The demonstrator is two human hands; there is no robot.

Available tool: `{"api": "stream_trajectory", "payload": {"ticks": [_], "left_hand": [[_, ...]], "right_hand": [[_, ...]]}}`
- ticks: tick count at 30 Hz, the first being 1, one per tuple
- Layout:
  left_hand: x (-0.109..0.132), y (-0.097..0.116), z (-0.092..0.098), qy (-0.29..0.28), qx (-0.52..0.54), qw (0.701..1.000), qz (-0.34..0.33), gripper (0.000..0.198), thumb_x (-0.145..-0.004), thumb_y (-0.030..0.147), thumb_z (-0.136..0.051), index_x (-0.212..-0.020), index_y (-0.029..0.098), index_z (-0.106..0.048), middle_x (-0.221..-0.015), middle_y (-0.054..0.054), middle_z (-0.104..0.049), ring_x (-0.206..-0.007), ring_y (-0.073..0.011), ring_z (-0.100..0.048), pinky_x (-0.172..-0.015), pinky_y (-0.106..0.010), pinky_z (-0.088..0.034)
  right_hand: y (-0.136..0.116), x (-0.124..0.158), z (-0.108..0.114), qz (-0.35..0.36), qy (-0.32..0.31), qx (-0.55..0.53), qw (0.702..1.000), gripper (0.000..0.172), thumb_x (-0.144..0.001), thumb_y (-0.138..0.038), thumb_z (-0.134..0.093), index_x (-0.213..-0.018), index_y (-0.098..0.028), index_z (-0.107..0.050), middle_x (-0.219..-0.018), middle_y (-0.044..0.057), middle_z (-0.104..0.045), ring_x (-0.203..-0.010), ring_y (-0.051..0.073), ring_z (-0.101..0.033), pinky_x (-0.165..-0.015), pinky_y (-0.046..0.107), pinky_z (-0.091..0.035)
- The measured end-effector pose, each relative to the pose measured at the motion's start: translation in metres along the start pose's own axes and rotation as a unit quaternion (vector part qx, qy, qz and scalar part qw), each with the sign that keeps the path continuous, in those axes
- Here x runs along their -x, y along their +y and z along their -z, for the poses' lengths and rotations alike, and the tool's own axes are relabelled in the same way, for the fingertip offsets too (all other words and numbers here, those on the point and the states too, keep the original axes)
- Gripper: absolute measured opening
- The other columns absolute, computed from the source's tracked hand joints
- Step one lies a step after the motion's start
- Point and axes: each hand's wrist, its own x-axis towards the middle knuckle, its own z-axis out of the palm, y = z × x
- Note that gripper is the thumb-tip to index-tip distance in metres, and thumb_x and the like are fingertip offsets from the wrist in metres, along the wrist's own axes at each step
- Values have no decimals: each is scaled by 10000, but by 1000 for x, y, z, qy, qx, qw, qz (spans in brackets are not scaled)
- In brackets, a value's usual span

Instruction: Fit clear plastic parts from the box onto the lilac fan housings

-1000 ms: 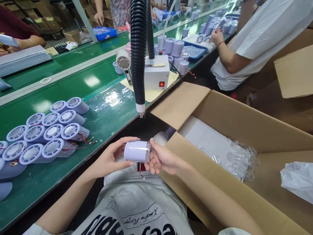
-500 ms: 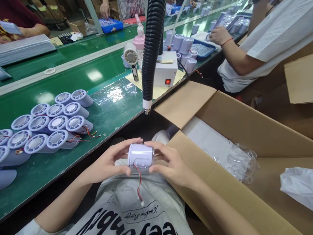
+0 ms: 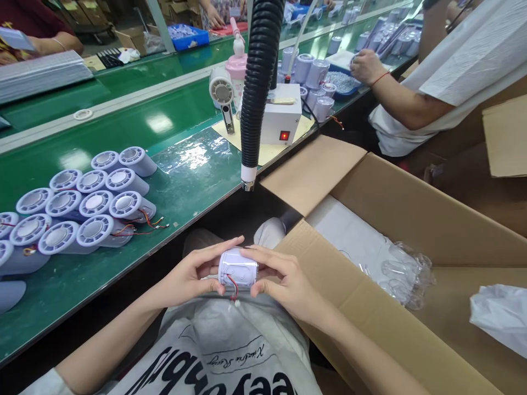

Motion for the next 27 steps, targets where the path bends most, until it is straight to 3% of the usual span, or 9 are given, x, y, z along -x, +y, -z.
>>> {"api": "stream_trajectory", "payload": {"ticks": [5, 8, 11, 15, 18, 21, 23, 25, 27], "left_hand": [[0, 0, -3, -6, -3, 1000, -11, 829, -718, 119, -766, -1415, 363, -390, -1499, -78, -404, -1266, -277, -527, -990, -358, -506], [-1, 2, -7, 7, -45, 998, -32, 730, -742, 140, -749, -1368, 343, -434, -1437, -75, -471, -1232, -263, -548, -971, -352, -512], [-1, 4, -6, 11, -129, 988, -81, 643, -786, 155, -700, -1357, 325, -458, -1440, -81, -452, -1293, -280, -479, -1022, -394, -472], [2, 12, 7, 33, -200, 973, -108, 852, -676, 240, -812, -1406, 355, -386, -1511, -83, -324, -1301, -293, -439, -1070, -420, -416], [2, 14, 13, 57, -123, 990, -41, 768, -706, 431, -770, -1375, 310, -415, -1392, -104, -430, -1076, -226, -578, -931, -363, -497], [-4, 5, 6, 3, 10, 998, 60, 625, -811, 630, -549, -1272, 212, -496, -1086, -102, -602, -848, -190, -639, -737, -332, -538], [-12, 0, -2, -25, 90, 986, 135, 618, -806, 657, -531, -1199, 180, -523, -894, -75, -648, -726, -182, -653, -641, -312, -538], [-18, 6, -3, 10, 104, 977, 187, 567, -765, 604, -629, -1122, 170, -555, -800, -49, -665, -640, -164, -643, -557, -266, -515], [-21, 26, 10, 89, 32, 980, 175, 521, -700, 520, -733, -1051, 160, -599, -815, -41, -686, -637, -151, -637, -517, -222, -488]], "right_hand": [[-4, 3, 1, 91, 18, 53, 994, 540, -773, -285, -781, -1261, -392, -578, -1399, 31, -511, -1261, 275, -508, -1001, 448, -502], [-10, 3, -1, 31, 2, -10, 999, 656, -746, -422, -785, -1331, -363, -495, -1444, 68, -444, -1269, 284, -498, -1007, 431, -499], [-14, 3, -4, -43, -13, -61, 997, 632, -790, -481, -728, -1341, -304, -475, -1324, 111, -545, -1167, 285, -576, -949, 420, -535], [-13, 5, -6, -13, 52, 1, 999, 555, -742, -340, -802, -1239, -307, -557, -1234, 76, -603, -1102, 264, -612, -935, 406, -543], [-9, 4, -6, 59, 69, 61, 994, 549, -730, -262, -813, -1215, -324, -563, -1272, 64, -587, -1209, 266, -545, -974, 406, -518], [-5, 2, -7, 154, 46, 143, 976, 500, -796, -171, -738, -1227, -334, -543, -1308, 60, -557, -1216, 238, -536, -1011, 410, -480], [-5, -1, -5, 200, -7, 199, 959, 473, -849, -147, -662, -1264, -329, -528, -1386, 73, -488, -1225, 228, -528, -1030, 417, -456], [-3, -4, 10, 174, -52, 228, 957, 541, -855, -228, -671, -1350, -320, -471, -1507, 87, -339, -1303, 254, -453, -1050, 434, -433], [4, -6, 43, 71, 2, 240, 968, 643, -812, -343, -722, -1388, -312, -438, -1552, 74, -262, -1355, 280, -383, -1079, 447, -398]]}}
